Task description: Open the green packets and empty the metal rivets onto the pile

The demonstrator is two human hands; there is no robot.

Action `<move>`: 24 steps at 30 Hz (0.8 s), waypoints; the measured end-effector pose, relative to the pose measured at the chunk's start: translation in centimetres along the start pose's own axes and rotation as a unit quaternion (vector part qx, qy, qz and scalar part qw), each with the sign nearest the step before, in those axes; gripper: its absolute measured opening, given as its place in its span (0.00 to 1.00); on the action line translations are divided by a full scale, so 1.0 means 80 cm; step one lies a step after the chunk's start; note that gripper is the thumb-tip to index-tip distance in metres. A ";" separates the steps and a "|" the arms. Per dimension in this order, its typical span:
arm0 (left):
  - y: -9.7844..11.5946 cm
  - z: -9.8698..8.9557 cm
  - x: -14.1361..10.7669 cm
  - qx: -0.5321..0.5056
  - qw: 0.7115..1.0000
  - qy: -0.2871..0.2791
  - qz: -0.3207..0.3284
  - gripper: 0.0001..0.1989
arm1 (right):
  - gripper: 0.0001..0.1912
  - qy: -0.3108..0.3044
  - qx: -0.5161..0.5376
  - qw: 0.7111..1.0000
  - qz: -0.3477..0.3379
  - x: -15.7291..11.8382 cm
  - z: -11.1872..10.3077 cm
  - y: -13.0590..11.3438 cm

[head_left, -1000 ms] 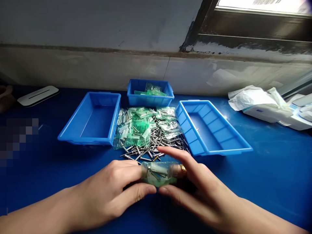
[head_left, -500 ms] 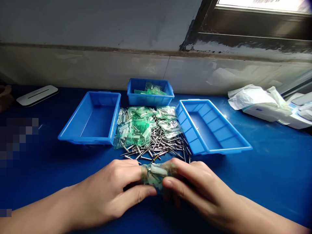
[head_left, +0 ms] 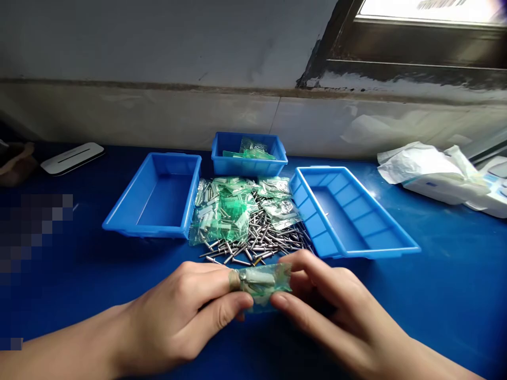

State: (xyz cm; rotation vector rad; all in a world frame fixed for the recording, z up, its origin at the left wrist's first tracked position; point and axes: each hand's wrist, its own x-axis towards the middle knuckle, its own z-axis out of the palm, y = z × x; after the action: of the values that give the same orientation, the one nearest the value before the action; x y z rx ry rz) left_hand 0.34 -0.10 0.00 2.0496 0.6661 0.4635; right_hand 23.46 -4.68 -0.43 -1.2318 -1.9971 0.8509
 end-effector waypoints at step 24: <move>0.004 0.005 0.001 0.031 0.998 0.034 0.037 0.18 | 0.22 -0.087 0.004 0.996 0.033 0.016 -0.001 -0.017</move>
State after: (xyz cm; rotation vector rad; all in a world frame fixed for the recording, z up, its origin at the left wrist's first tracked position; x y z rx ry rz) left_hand 0.72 -0.44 0.04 2.1296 0.6541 0.5640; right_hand 22.39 -3.95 0.95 -1.2624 -2.0969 1.0291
